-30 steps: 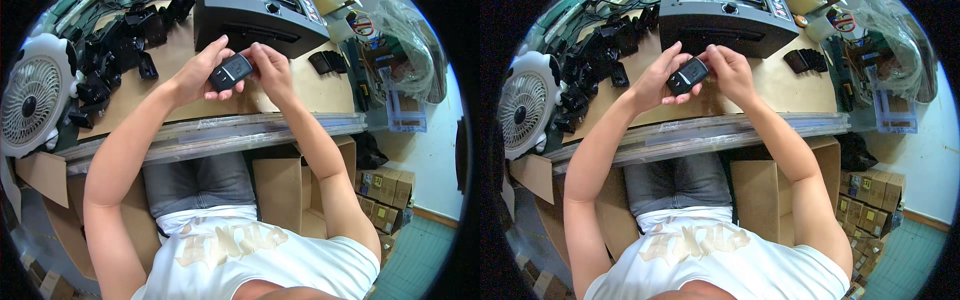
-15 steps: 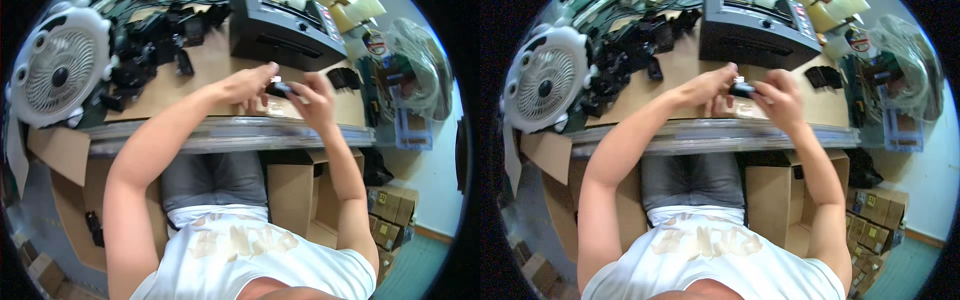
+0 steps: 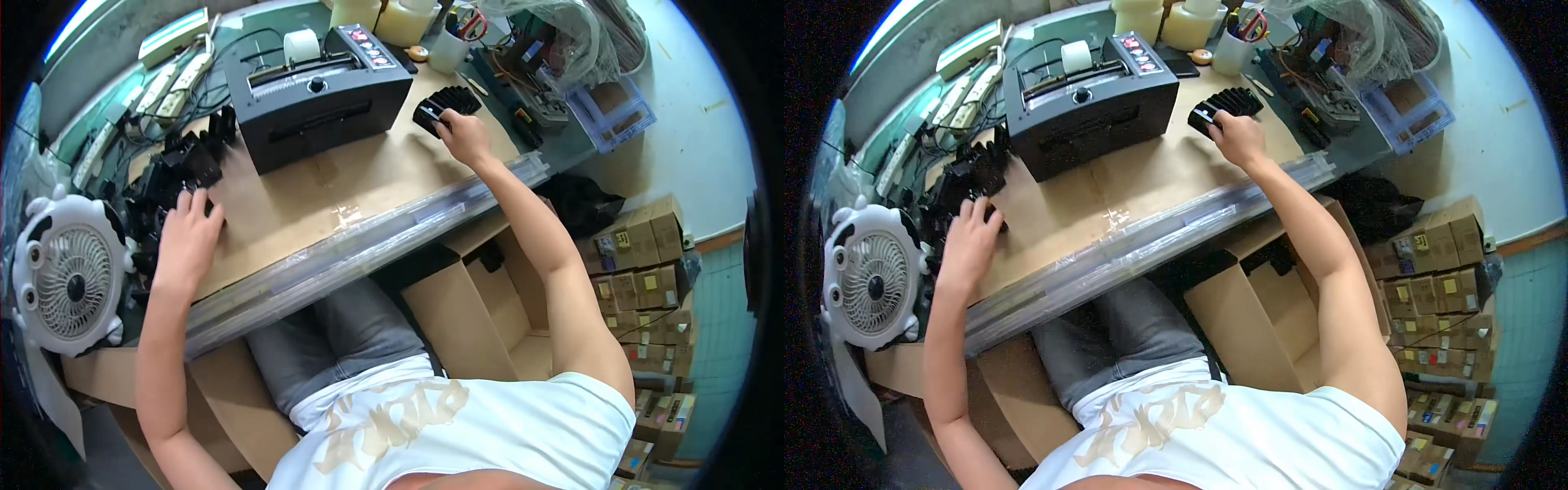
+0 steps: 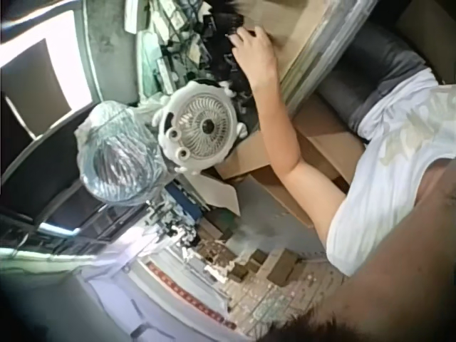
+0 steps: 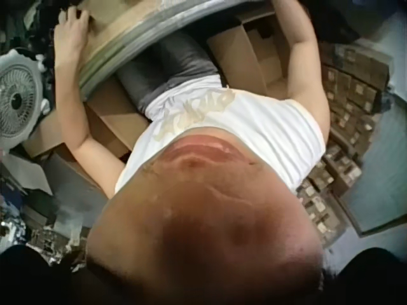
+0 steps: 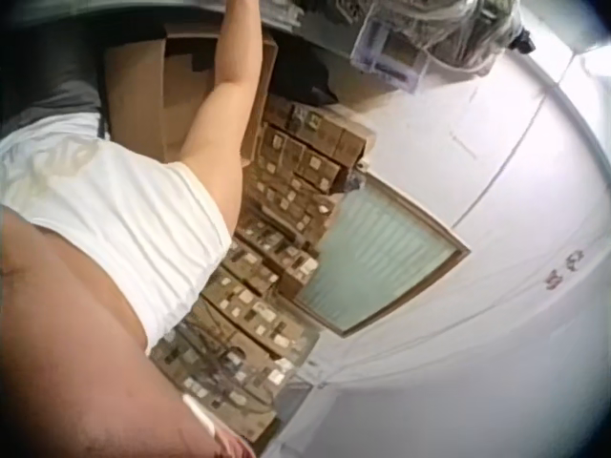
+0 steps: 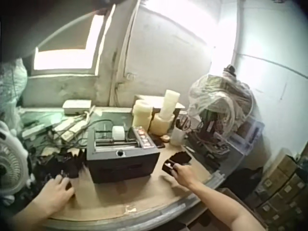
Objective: Manually inspecting and assembling small electronic parts at a workstation.
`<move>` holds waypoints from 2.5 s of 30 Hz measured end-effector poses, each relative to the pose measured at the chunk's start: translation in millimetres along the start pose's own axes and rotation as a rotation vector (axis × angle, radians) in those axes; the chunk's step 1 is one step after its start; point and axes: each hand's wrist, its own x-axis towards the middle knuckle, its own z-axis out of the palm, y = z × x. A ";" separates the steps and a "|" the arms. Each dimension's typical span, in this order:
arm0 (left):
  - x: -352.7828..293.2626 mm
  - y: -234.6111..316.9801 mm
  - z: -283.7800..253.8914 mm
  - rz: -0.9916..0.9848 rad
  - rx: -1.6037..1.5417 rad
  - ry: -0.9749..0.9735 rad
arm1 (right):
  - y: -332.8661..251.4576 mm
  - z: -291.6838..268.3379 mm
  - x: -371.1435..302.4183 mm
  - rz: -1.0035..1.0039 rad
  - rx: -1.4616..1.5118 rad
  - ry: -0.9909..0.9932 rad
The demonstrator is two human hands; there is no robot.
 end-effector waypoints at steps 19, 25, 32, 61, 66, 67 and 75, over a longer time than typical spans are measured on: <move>85.2 82.7 25.3 -0.195 -1.622 -0.319 | -85.7 -21.1 48.8 -0.162 0.302 0.427; 94.8 80.5 33.0 -0.158 -1.311 -0.392 | -94.1 -11.6 69.6 -0.134 0.311 0.355; 84.5 73.9 43.2 -0.190 -1.110 -0.333 | -101.7 -28.2 71.6 -0.246 0.333 0.590; 91.7 76.8 43.6 -0.796 -2.533 -0.385 | -177.1 -1.7 -3.1 0.077 1.557 -0.411; 92.3 77.1 42.6 -0.766 -2.537 -0.373 | -179.4 -8.3 -4.7 0.031 1.556 -0.411; 92.1 76.9 42.3 -0.752 -2.536 -0.366 | -179.8 -8.5 -5.5 0.032 1.576 -0.415; 90.9 75.8 41.2 -0.753 -2.599 -0.319 | -177.8 -4.9 -5.5 0.030 1.568 -0.424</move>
